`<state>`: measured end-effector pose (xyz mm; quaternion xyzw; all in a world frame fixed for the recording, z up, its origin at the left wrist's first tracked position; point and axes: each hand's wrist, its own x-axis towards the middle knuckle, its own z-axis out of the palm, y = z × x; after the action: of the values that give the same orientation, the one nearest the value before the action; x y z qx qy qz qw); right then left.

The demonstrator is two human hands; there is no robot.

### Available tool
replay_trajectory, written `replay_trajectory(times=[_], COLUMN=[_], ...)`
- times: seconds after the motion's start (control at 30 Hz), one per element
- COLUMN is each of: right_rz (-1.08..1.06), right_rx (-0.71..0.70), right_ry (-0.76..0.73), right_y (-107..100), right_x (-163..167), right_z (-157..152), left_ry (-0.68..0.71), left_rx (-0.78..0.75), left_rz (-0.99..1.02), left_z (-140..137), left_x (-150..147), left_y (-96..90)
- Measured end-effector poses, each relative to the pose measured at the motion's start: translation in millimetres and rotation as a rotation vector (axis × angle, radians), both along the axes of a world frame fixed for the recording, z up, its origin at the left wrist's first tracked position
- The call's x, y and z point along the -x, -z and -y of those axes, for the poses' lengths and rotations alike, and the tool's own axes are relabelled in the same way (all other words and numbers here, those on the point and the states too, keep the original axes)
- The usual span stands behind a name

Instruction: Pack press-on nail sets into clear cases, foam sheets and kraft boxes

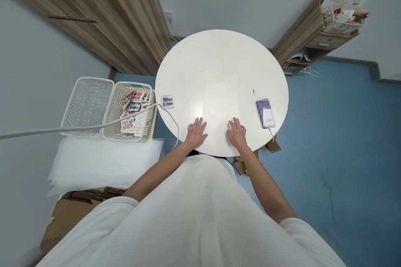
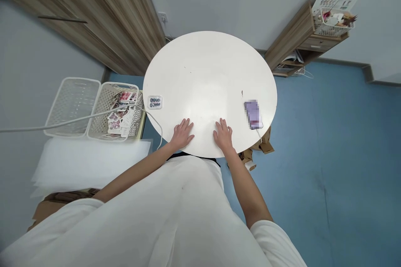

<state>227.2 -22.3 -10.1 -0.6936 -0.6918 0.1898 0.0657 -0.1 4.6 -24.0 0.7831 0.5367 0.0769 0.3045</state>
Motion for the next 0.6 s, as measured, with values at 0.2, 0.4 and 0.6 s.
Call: replay_trajectory(times=[0.2, 0.4, 0.6], right_rz=[-0.076, -0.381, -0.798], right_rx=[-0.019, 0.186, 0.377], right_ry=[-0.059, -0.101, 0.091], right_y=[-10.6, -13.7, -5.1], right_x=[54.8, 136.6, 195.7], right_z=[-31.3, -80.8, -114.4], left_ry=[-0.287, -0.632, -0.746], left_rx=[-0.032, -0.022, 0.138], left_rz=[-0.005, 0.196, 0.378], left_z=[-23.0, -63.4, -92.3], left_x=[64.2, 120.8, 141.4], left_y=[1.2, 12.0, 14.0])
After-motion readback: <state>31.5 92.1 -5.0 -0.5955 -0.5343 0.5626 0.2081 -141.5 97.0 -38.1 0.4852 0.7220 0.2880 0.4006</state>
